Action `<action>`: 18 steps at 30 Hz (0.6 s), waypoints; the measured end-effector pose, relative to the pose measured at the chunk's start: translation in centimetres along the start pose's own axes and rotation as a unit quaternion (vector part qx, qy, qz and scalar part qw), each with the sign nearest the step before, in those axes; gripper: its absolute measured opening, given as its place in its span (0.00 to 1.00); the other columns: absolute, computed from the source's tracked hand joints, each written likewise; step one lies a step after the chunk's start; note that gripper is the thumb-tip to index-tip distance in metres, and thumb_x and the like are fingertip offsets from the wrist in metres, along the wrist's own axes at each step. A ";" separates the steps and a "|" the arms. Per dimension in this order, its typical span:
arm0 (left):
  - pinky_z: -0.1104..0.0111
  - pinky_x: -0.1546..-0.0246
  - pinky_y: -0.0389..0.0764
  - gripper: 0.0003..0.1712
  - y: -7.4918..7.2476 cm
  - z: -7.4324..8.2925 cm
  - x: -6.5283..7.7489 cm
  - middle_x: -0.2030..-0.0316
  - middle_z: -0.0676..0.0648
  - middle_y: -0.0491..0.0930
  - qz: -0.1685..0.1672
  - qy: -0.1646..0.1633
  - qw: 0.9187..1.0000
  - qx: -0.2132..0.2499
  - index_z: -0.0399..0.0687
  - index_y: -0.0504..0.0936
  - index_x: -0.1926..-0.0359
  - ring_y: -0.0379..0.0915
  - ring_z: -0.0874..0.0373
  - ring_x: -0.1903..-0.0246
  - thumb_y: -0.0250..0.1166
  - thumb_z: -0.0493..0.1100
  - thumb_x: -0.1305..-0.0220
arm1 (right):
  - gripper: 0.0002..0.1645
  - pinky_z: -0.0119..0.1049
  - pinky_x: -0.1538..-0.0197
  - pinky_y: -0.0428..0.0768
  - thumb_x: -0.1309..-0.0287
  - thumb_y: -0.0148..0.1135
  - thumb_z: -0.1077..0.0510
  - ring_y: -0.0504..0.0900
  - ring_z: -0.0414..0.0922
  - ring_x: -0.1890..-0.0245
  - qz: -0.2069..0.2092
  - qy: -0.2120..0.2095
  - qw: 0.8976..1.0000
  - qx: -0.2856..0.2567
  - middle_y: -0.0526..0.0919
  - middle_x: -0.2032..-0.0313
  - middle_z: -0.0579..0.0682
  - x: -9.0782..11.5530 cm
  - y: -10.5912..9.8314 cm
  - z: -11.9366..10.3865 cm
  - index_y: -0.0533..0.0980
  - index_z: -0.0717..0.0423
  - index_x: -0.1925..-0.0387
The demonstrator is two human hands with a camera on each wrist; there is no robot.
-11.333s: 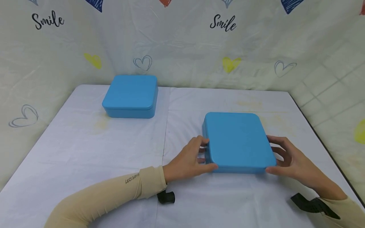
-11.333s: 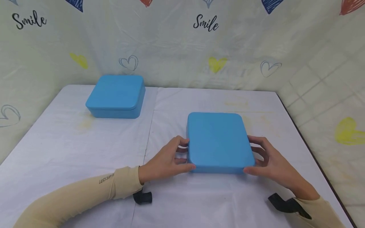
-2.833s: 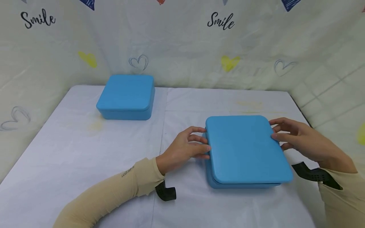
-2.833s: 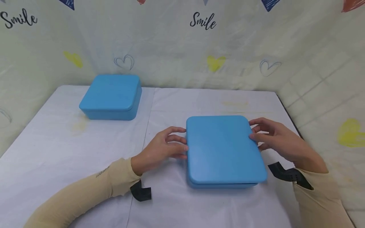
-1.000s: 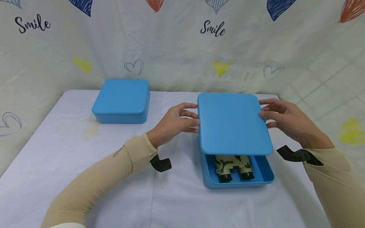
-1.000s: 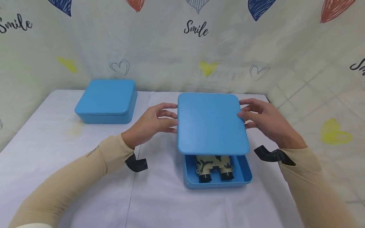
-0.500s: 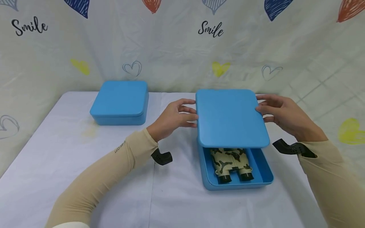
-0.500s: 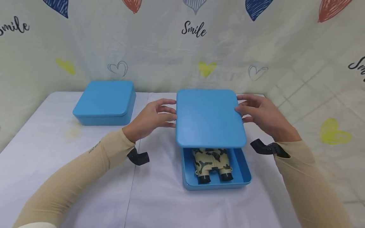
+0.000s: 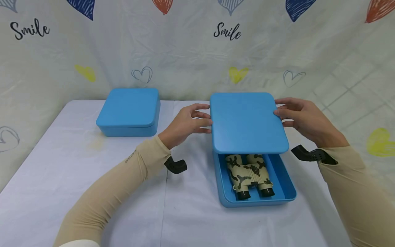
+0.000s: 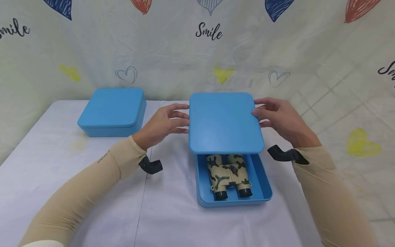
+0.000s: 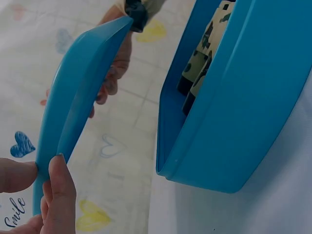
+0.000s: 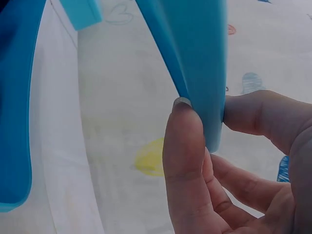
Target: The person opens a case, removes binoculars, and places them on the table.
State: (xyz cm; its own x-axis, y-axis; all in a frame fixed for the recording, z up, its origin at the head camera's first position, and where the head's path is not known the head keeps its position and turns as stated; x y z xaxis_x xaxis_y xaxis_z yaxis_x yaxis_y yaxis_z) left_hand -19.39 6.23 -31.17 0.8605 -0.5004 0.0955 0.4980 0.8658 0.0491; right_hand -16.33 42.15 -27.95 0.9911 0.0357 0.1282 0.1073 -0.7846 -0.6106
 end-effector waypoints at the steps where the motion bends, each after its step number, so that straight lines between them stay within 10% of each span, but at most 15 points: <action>1: 0.54 0.47 0.89 0.36 -0.1 0.0 -0.1 0.44 0.39 0.77 0.001 0.000 1.000 0.001 0.48 0.68 0.26 0.84 0.49 0.51 0.67 0.34 0.32 | 0.41 0.25 0.53 0.83 0.27 0.58 0.40 0.82 0.31 0.53 0.001 0.002 1.000 0.000 0.75 0.46 0.32 -0.1 0.0 0.0 0.59 0.52 0.22; 18: 0.49 0.43 0.86 0.35 -1.0 -0.4 -1.5 0.47 0.40 0.76 0.015 -0.001 1.000 0.012 0.48 0.69 0.26 0.83 0.51 0.52 0.67 0.33 0.32 | 0.43 0.24 0.52 0.83 0.28 0.59 0.38 0.81 0.32 0.51 0.006 0.012 1.000 -0.023 0.73 0.43 0.35 -1.8 0.5 -0.1 0.60 0.52 0.22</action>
State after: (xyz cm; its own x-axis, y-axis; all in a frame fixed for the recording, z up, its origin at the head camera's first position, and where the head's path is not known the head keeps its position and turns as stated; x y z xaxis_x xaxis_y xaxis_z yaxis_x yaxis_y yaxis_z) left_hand -21.17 6.09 -31.80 0.8752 -0.4735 0.0991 0.4684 0.8807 0.0709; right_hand -18.03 41.61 -28.42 0.9902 0.0112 0.1395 0.0904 -0.8121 -0.5764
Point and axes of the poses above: each hand's wrist, its own x-axis away from the middle knuckle, its own y-axis out of the palm, z = x × y, the point moved 1 cm from there along -x, towards the middle knuckle
